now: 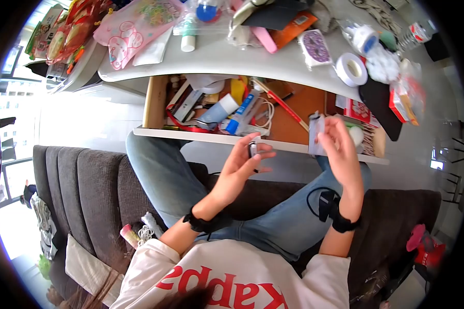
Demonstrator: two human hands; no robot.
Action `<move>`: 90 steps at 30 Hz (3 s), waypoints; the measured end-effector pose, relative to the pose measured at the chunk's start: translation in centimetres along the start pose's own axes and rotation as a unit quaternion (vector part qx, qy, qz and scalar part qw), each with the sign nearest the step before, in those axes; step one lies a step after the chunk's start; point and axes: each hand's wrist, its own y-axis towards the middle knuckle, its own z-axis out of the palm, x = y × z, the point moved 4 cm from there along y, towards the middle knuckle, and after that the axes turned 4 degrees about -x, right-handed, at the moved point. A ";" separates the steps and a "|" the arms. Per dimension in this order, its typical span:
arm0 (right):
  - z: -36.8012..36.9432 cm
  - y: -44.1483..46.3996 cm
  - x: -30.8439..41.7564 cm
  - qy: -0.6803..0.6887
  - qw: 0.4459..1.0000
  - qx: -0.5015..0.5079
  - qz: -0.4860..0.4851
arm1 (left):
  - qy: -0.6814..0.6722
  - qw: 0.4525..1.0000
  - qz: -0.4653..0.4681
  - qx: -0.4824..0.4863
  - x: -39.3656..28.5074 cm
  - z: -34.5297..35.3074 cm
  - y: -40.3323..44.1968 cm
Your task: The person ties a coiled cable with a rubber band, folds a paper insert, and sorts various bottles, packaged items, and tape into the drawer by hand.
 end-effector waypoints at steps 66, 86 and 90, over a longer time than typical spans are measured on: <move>10.0 -5.2 -0.3 0.242 0.967 -0.069 -0.047 | 0.002 0.996 -0.071 0.048 -2.8 2.0 -1.1; 4.7 -5.9 -1.7 0.354 0.916 -0.177 -0.062 | 0.214 0.973 -0.060 0.066 0.4 5.1 0.0; 1.6 -4.9 -2.3 0.378 0.892 -0.242 -0.061 | 0.203 0.960 -0.121 0.153 0.1 7.6 3.8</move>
